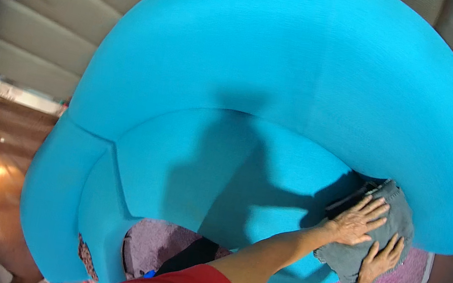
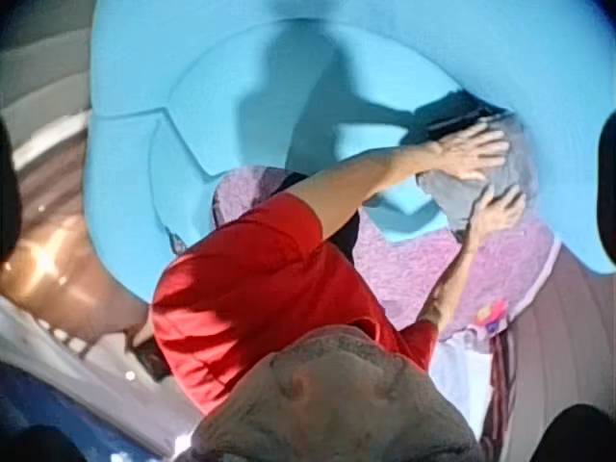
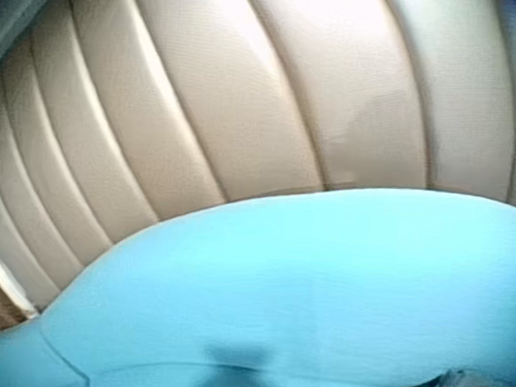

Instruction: The person folds a pair of gray jeans on a turquoise sofa, then folds a plaid shirt. The person buttons the jeans before folding them into a compact stack and places them aside. The person then unfolds and refolds the plaid shirt, buttoning it before folding it neatly.

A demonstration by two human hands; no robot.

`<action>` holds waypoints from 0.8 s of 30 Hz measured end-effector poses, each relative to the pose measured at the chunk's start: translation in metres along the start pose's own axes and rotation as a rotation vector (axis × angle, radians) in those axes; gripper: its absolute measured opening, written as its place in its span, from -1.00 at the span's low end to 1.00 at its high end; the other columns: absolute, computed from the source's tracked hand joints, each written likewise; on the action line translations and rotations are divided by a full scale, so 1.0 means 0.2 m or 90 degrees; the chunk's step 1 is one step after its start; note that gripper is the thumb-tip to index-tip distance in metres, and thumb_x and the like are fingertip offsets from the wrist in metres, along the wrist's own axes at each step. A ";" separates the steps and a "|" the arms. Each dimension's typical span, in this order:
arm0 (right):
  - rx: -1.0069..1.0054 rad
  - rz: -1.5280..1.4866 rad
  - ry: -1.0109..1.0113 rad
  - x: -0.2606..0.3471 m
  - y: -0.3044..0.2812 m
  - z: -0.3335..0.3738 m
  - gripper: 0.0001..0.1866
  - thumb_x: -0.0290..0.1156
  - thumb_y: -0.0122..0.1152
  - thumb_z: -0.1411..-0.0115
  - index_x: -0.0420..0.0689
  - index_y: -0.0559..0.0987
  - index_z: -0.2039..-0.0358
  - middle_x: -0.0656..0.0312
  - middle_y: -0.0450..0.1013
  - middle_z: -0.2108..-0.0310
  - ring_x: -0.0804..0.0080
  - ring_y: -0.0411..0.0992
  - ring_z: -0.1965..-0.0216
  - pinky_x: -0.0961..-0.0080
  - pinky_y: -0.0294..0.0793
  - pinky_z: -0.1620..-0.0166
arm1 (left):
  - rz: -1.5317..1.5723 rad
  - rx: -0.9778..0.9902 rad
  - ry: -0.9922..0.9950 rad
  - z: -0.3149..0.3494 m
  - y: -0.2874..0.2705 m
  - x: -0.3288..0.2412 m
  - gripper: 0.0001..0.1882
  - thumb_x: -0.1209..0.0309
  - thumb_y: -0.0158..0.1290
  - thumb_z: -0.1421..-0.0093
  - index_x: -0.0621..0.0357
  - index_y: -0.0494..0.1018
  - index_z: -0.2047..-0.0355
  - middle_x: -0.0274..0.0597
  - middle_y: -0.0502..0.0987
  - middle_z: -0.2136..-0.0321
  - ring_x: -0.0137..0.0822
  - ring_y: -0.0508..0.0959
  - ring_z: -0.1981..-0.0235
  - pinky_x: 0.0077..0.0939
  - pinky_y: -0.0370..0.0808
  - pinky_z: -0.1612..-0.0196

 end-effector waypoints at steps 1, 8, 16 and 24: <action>-0.002 -0.001 -0.027 -0.01 -0.03 0.02 -0.37 -0.15 0.06 -0.22 -0.19 0.25 -0.23 -0.13 0.10 -0.25 -0.10 0.08 -0.25 0.00 0.02 -0.24 | -0.013 -0.020 -0.011 0.03 0.00 0.00 -0.25 0.01 0.08 -0.11 0.14 0.21 -0.23 0.04 -0.09 -0.34 0.06 -0.22 -0.37 0.09 -0.25 -0.35; -0.006 0.052 -0.147 -0.02 0.10 -0.21 -0.45 -0.15 -0.11 -0.33 -0.21 0.25 -0.23 -0.14 0.11 -0.25 -0.07 0.10 -0.25 0.06 0.09 -0.24 | -0.101 -0.107 -0.039 0.04 0.06 -0.12 -0.27 0.07 0.03 -0.12 0.24 0.19 -0.21 0.19 -0.01 -0.29 0.13 -0.22 -0.36 0.21 -0.34 -0.34; -0.051 -0.055 -0.203 -0.08 -0.11 -0.07 -0.46 -0.13 -0.15 -0.34 -0.18 0.28 -0.22 -0.08 0.15 -0.24 -0.04 0.14 -0.24 0.12 0.12 -0.22 | 0.081 -0.057 -0.011 0.34 0.11 -0.23 -0.24 -0.13 -0.01 -0.11 0.09 0.27 -0.20 0.14 -0.09 -0.33 0.08 -0.27 -0.38 0.20 -0.46 -0.34; -0.010 0.007 -0.174 -0.12 0.12 0.11 -0.44 -0.06 -0.22 -0.36 -0.16 0.28 -0.22 -0.06 0.14 -0.25 0.01 0.14 -0.24 0.15 0.16 -0.21 | 0.093 -0.060 0.013 0.40 0.10 -0.21 -0.20 -0.12 0.10 0.00 0.11 0.32 -0.15 0.22 -0.05 -0.30 0.11 -0.22 -0.37 0.23 -0.43 -0.33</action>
Point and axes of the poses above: each hand's wrist, its own z-axis away from the middle knuckle, its own y-axis out of the palm, x = y × z, the point moved 1 cm from there along -z, towards the middle knuckle
